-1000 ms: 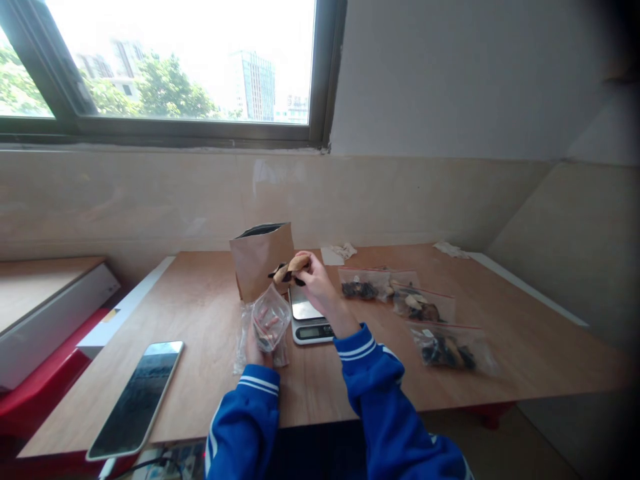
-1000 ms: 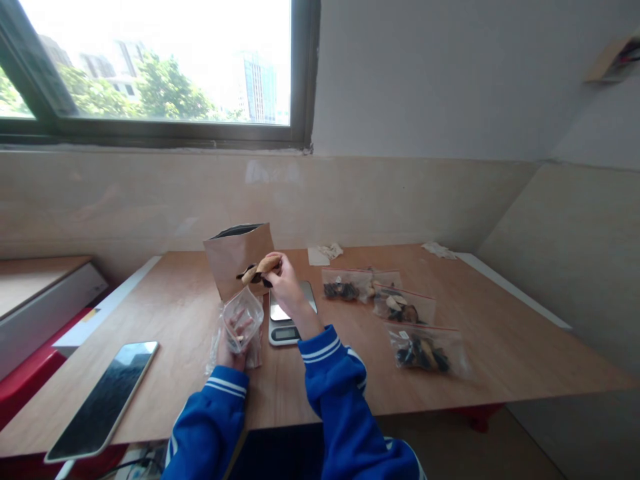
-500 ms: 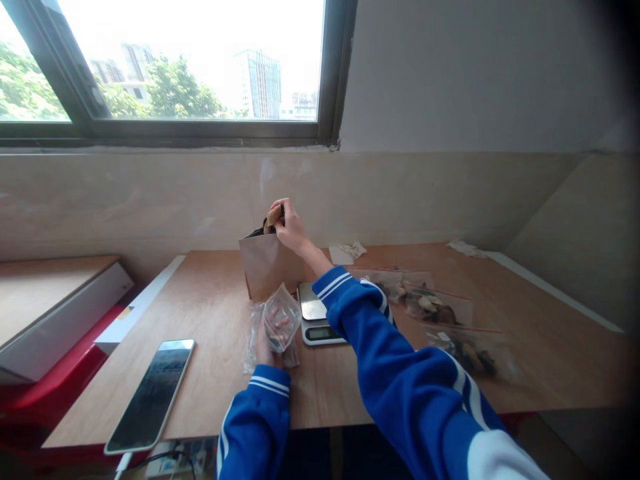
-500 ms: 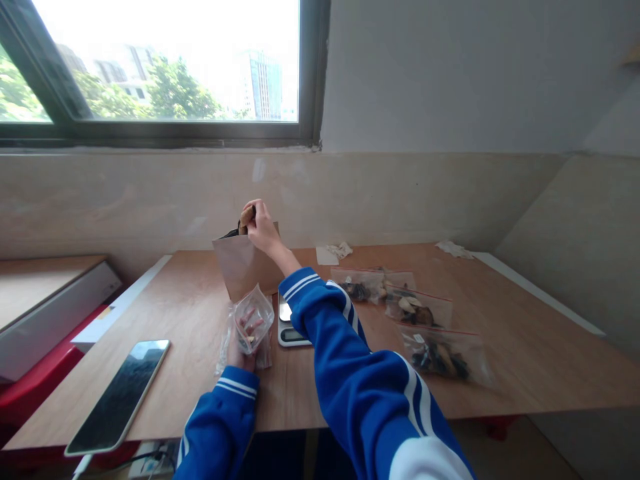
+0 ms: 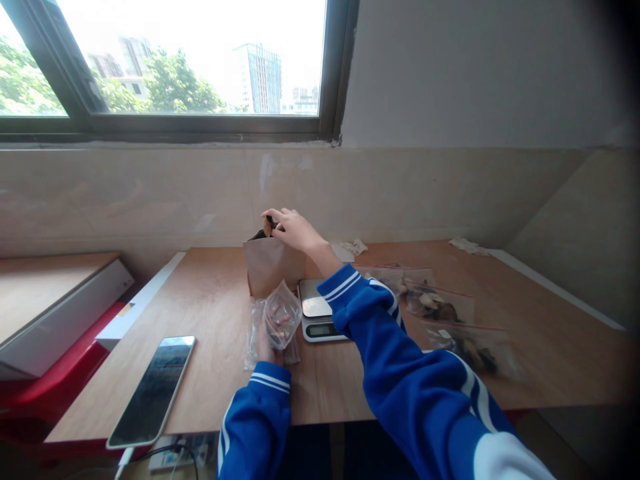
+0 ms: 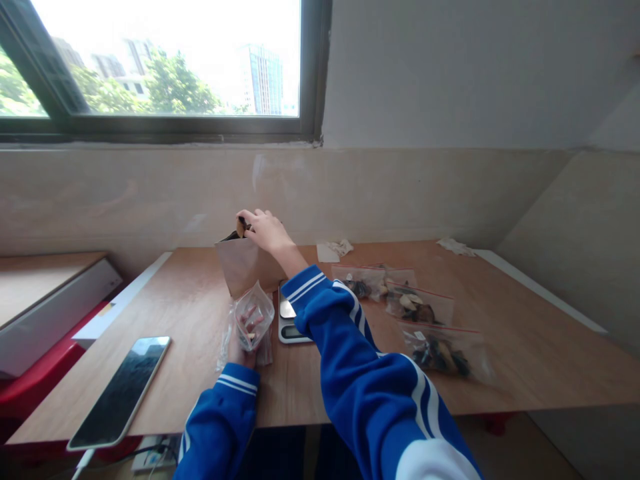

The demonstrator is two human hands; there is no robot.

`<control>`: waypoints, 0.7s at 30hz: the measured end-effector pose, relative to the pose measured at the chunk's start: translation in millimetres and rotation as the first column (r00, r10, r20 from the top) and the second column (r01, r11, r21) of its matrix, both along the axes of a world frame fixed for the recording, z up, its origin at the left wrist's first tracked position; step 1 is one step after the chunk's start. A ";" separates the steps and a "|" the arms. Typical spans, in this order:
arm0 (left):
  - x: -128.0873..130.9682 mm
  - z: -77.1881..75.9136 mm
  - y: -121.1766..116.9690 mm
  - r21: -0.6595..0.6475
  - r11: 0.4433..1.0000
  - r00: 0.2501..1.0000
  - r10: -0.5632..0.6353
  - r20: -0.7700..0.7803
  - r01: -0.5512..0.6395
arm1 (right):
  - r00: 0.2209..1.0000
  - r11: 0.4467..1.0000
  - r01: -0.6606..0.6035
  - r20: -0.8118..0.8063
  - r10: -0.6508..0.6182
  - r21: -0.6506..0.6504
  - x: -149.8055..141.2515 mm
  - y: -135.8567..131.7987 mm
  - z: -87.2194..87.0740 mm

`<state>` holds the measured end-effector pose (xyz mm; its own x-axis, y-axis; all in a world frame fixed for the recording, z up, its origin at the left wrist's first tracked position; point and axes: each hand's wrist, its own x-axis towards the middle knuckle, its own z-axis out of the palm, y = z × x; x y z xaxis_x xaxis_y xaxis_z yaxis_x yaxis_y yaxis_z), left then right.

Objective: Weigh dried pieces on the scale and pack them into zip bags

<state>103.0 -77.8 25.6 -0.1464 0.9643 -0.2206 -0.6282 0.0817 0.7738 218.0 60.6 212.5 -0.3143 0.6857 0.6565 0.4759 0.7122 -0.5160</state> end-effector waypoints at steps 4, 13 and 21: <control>0.6 -1.4 1.5 -0.002 1.000 1.000 0.008 0.014 -0.008 | 0.966 0.983 0.185 0.186 -0.179 -0.011 9.9 -0.4 1.2; 0.6 -2.7 2.2 -0.007 1.000 0.999 -0.003 0.036 0.003 | 0.996 0.995 -0.084 -0.035 0.083 -0.047 21.0 3.0 -8.3; 1.6 -3.5 2.0 0.060 0.997 0.999 0.052 0.015 -0.053 | 0.985 0.985 -0.169 -0.026 0.168 -0.020 25.5 -7.6 -14.8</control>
<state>104.6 -75.8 22.1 -0.1947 0.9670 -0.1640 -0.6404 0.0013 0.7680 243.5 53.0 197.7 -0.4112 0.6388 0.6503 0.3376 0.7694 -0.5423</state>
